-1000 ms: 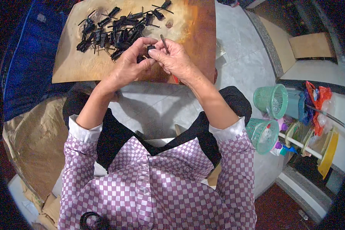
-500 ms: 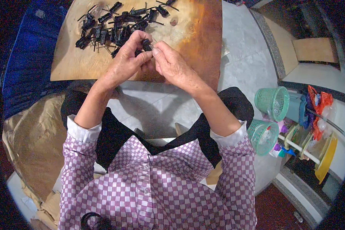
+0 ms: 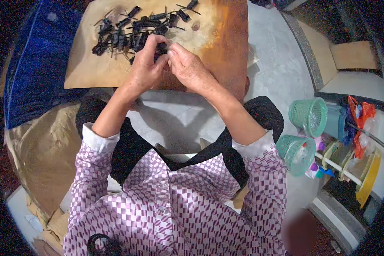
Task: Trimming and assembling small black plastic mechanical components using pliers.
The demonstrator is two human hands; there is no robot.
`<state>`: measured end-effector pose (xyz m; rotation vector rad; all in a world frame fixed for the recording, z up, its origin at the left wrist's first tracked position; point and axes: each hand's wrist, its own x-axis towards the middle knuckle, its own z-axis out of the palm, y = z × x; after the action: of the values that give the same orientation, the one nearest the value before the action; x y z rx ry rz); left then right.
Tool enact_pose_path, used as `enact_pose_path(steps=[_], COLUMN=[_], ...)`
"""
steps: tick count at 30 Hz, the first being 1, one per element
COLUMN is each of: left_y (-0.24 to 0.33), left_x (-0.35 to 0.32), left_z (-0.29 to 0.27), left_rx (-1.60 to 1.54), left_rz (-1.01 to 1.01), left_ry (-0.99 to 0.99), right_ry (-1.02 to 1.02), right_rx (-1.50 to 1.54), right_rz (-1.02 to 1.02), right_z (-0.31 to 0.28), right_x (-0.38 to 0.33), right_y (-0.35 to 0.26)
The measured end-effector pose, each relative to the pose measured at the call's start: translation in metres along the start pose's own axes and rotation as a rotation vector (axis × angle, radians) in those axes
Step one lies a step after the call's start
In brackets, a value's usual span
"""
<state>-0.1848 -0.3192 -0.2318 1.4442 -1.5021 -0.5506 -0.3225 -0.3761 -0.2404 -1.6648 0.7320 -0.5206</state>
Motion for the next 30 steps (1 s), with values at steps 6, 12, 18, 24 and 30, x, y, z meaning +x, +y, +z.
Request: enact_pose_path(steps=[6, 12, 18, 24, 30], left_y=[0.007, 0.105, 0.162, 0.119, 0.12], left_x=[-0.019, -0.086, -0.201, -0.289, -0.105], left_z=[-0.015, -0.151, -0.364, -0.437, -0.241], left_rx=[0.149, 0.466, 1.275, 1.717, 0.963], left_rz=[0.169, 0.091, -0.1, -0.585, -0.092], left_ry=[0.129, 0.392, 0.782, 0.284, 0.339], right_ry=[-0.051, -0.348, -0.06, 0.093, 0.234], right_rx=[-0.355, 0.04, 0.102, 0.343, 0.377], right_rz=[-0.247, 0.118, 0.063, 0.091, 0.161], right_z=[0.01, -0.009, -0.039, -0.03, -0.052], right_x=[-0.002, -0.035, -0.026, -0.004, -0.007], right_y=[0.021, -0.031, -0.018, -0.017, -0.014])
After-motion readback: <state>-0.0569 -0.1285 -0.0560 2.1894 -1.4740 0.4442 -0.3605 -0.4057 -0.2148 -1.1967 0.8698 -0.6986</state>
